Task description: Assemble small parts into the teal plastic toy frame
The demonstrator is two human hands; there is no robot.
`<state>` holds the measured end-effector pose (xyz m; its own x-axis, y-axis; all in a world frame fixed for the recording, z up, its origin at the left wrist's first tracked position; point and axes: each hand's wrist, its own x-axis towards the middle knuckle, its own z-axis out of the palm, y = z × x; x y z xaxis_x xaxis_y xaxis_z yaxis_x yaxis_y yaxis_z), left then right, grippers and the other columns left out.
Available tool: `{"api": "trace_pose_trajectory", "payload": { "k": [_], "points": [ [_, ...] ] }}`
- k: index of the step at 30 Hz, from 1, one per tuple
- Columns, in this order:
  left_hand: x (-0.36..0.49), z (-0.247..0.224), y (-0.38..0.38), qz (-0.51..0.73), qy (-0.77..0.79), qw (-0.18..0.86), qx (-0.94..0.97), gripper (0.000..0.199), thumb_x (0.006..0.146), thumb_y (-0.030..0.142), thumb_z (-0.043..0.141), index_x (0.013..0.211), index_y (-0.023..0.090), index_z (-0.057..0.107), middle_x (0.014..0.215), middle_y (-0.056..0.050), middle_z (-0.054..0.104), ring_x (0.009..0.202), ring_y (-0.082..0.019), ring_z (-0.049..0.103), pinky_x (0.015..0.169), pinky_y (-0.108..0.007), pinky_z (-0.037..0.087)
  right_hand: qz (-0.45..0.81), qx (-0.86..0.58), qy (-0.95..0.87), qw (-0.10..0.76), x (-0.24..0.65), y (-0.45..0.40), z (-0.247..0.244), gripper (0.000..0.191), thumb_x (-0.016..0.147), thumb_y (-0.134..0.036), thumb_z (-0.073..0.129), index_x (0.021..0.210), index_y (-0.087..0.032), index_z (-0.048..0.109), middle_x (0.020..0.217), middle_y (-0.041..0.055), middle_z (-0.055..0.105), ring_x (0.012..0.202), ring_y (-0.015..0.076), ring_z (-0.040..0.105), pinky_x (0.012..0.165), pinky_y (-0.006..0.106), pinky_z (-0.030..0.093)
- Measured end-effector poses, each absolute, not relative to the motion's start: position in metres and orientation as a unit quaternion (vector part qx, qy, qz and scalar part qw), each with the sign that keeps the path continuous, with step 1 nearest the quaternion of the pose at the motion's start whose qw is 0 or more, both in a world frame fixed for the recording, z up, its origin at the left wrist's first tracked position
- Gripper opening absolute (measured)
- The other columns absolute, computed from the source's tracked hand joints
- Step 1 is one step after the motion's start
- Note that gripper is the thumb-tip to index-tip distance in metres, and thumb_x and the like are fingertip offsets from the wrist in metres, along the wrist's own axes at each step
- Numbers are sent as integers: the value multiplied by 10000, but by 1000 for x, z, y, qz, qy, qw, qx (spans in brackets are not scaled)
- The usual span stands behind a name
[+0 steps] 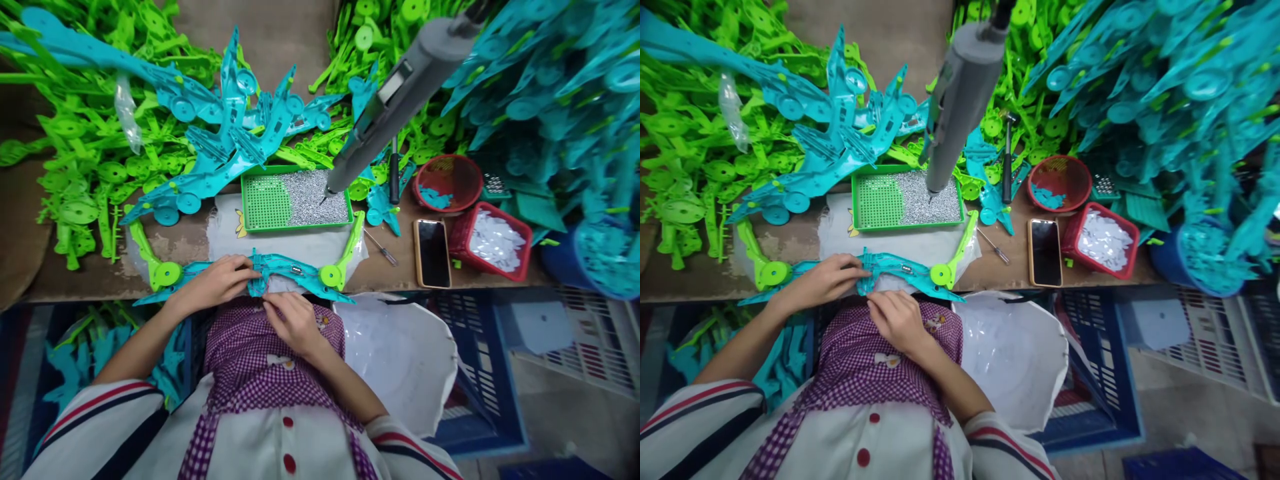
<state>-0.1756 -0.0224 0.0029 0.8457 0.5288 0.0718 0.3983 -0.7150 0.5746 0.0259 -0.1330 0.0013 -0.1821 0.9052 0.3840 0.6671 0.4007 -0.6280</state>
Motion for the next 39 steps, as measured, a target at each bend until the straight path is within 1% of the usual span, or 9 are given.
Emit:
{"api": "trace_pose_trajectory", "payload": {
  "k": [7, 11, 14, 17, 23, 26, 31, 35, 39],
  "points": [
    [-178, 3, -30, 137, 260, 265, 918, 193, 900, 386, 632, 981, 233, 715, 1130, -86, 650, 1051, -225, 607, 879, -376, 500, 157, -513, -770, 345, 36, -123, 17, 147, 955, -188, 517, 1011, -178, 652, 863, 39, 761, 743, 143, 686, 722, 290, 531],
    [-171, 0, -36, 211, 291, 277, 891, 191, 940, 333, 577, 873, 199, 695, 1071, -85, 689, 985, -197, 643, 850, -351, 518, 173, -515, -768, 339, 41, -116, 18, 167, 961, -218, 520, 1060, -181, 649, 916, 49, 761, 791, 147, 698, 742, 296, 544],
    [-165, -5, -42, 276, 328, 300, 852, 164, 959, 284, 547, 948, 197, 686, 955, -54, 729, 897, -162, 680, 813, -305, 541, 210, -529, -750, 338, 47, -108, 21, 180, 967, -260, 517, 1065, -186, 648, 921, 48, 748, 810, 147, 693, 747, 289, 550],
    [-160, -11, -47, 313, 380, 279, 825, 148, 953, 281, 562, 973, 194, 680, 876, -30, 743, 798, -150, 692, 762, -286, 550, 264, -534, -737, 319, 54, -99, 26, 206, 975, -292, 498, 1089, -198, 642, 939, 43, 726, 854, 148, 684, 775, 288, 548],
    [-158, -17, -48, 311, 420, 155, 839, 147, 945, 261, 566, 890, 187, 680, 837, -40, 721, 809, -180, 661, 738, -314, 494, 246, -515, -803, 172, 68, -62, 42, 271, 999, -273, 433, 1190, -195, 607, 1044, 82, 702, 930, 186, 647, 823, 323, 480],
    [-158, -16, -50, 303, 434, 140, 837, 140, 931, 275, 593, 869, 184, 681, 836, -43, 703, 811, -190, 630, 741, -328, 470, 211, -489, -841, 95, 70, -36, 47, 261, 991, -193, 422, 1171, -198, 612, 1076, 82, 687, 946, 187, 619, 820, 321, 432],
    [-155, -12, -60, 287, 454, 123, 835, 139, 924, 275, 607, 852, 194, 694, 852, -46, 696, 822, -190, 606, 738, -333, 433, 221, -471, -853, 33, 62, -6, 46, 276, 974, -130, 411, 1153, -190, 612, 1100, 71, 667, 905, 172, 579, 733, 300, 363],
    [-153, -10, -67, 272, 432, 69, 857, 112, 917, 249, 614, 871, 201, 704, 922, -68, 725, 859, -204, 625, 759, -345, 429, 228, -444, -867, 3, 47, 9, 48, 282, 966, -125, 413, 1126, -199, 633, 1094, 62, 652, 862, 160, 553, 658, 302, 296],
    [-153, -3, -63, 230, 343, 11, 911, 131, 932, 175, 560, 921, 194, 689, 1181, -102, 711, 1109, -232, 629, 915, -370, 419, 255, -393, -883, -31, 31, 23, 59, 250, 951, -143, 457, 1062, -200, 674, 1127, 63, 618, 832, 144, 527, 602, 304, 247]
  ]
}}
